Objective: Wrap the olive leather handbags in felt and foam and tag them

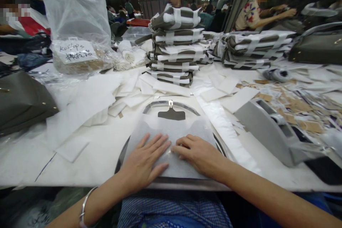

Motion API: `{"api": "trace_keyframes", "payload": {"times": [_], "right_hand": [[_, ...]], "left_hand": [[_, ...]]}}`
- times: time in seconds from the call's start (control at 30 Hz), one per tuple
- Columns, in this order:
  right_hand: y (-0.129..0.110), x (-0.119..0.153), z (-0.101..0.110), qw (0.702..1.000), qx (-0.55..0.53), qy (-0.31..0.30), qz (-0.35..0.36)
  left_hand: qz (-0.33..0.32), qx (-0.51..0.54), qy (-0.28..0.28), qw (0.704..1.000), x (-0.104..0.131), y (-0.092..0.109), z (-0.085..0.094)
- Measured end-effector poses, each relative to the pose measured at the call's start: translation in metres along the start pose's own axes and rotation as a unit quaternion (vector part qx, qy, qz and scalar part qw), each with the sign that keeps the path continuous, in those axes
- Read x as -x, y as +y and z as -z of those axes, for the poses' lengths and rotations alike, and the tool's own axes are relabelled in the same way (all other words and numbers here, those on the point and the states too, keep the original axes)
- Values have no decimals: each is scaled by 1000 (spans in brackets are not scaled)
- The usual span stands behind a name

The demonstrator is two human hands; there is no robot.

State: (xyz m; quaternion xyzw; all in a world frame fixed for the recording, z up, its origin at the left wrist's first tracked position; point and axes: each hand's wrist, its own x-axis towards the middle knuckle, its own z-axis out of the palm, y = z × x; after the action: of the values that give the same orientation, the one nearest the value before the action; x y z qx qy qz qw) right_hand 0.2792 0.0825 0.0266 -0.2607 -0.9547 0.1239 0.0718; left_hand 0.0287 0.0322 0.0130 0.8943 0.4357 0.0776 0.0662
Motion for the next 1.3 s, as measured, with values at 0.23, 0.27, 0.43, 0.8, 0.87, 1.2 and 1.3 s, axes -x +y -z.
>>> {"api": "trace_keyframes", "payload": {"times": [0.23,0.27,0.43,0.8,0.87,1.2,1.3], "right_hand": [[7,10,-7,998,-38,42,22],[8,10,-8,998,-42,42,22],[8,9,-7,998,-54,23,24],[13,6,0,997,-57,-34,41],[12,5,3,996,-63,-45,46],[14,13,-1,995,-81,-26,44],[14,11,-4,996,-81,-32,18]], "left_hand": [[1,-8,5,1000,1,-1,-1],[1,-6,5,1000,1,-1,-1],[5,-1,-10,1000,0,-1,1],[7,12,-36,999,-2,-1,5],[9,13,-42,999,-2,-1,7],[-20,-30,-24,999,2,-4,2],[-31,-41,-23,998,2,-6,1]]}}
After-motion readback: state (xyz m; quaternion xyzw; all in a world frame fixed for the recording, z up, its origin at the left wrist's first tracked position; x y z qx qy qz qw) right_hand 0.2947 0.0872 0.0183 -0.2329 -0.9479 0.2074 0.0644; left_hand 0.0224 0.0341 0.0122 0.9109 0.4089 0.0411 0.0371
